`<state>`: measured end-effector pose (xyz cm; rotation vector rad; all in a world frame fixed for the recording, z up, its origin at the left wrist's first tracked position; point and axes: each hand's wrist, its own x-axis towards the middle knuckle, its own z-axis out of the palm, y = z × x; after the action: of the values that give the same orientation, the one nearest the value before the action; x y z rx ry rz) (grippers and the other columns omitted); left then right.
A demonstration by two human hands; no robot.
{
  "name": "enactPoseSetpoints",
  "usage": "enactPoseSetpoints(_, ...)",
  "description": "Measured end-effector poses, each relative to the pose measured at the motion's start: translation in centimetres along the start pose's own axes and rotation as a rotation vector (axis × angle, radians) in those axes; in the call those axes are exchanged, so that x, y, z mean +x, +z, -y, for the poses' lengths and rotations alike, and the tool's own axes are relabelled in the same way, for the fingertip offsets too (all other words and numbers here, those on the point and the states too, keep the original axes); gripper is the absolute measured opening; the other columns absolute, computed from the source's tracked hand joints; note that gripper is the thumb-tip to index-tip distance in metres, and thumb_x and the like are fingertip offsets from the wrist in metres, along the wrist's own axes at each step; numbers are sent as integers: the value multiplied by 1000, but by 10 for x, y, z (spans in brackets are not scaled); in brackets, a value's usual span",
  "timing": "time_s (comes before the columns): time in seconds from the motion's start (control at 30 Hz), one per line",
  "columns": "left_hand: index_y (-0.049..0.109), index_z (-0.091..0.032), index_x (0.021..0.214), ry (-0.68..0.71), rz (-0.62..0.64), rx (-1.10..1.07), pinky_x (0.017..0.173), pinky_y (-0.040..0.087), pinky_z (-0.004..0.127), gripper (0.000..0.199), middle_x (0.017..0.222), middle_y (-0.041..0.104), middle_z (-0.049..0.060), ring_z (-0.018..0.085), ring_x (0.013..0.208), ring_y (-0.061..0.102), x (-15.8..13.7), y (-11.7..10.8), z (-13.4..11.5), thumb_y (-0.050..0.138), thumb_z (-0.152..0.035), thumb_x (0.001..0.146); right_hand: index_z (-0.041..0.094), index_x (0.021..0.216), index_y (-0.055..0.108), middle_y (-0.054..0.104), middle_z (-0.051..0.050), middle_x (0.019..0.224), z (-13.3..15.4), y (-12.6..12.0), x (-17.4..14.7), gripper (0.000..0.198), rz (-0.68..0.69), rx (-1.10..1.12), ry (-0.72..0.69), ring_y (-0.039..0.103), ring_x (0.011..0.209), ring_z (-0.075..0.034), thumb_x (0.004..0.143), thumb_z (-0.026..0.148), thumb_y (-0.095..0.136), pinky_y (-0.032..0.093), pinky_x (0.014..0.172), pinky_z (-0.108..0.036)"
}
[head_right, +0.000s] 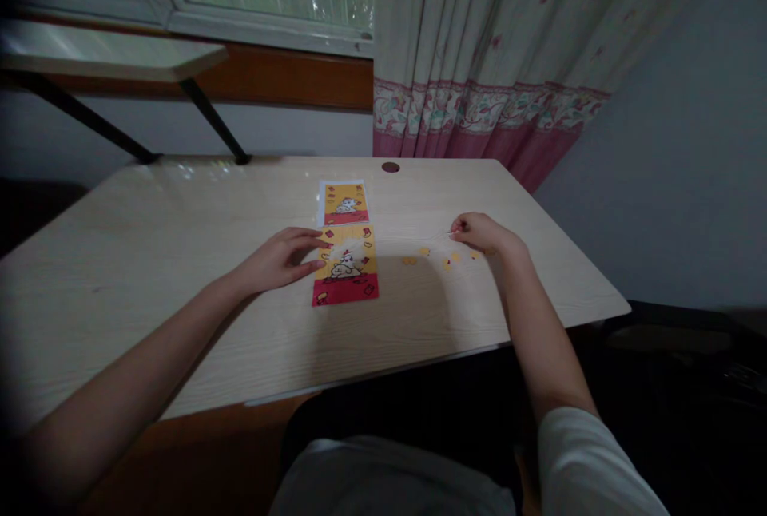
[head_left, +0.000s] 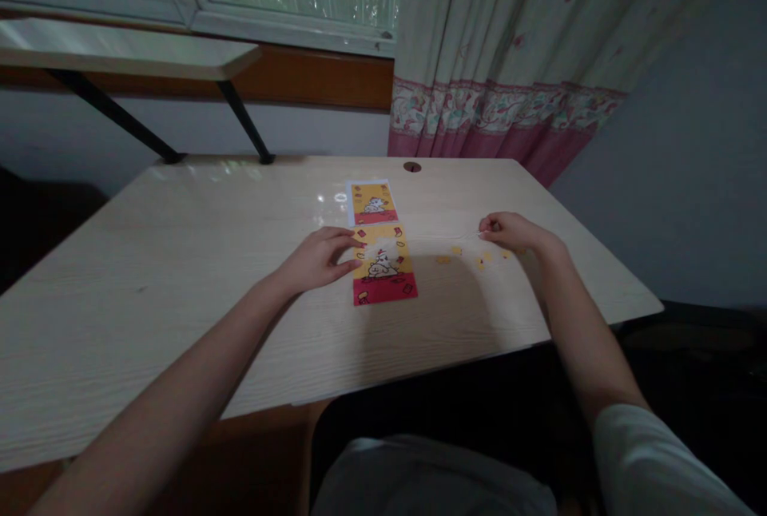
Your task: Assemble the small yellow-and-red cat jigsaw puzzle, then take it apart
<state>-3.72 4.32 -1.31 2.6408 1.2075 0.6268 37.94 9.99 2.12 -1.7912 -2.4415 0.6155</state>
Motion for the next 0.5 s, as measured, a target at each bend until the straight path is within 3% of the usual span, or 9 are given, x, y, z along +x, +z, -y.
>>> enactPoseSetpoints(0.2, 62, -20, 108, -8, 11, 10, 92, 43, 43, 40, 113, 58, 10, 24, 106, 54, 1, -3, -3, 51, -48, 82, 15, 81, 59, 59, -3, 70, 1, 3, 3, 18, 8, -53, -14, 50, 60, -12, 73, 30, 52, 38, 60, -24)
enactPoseSetpoints(0.5, 62, -20, 108, -7, 11, 2, 92, 42, 44, 40, 113, 58, 11, 25, 107, 54, 0, -2, -2, 51, -49, 82, 17, 78, 54, 55, -2, 71, -6, 11, 4, 18, 20, 163, -102, 47, 62, -11, 69, 32, 56, 38, 57, -22)
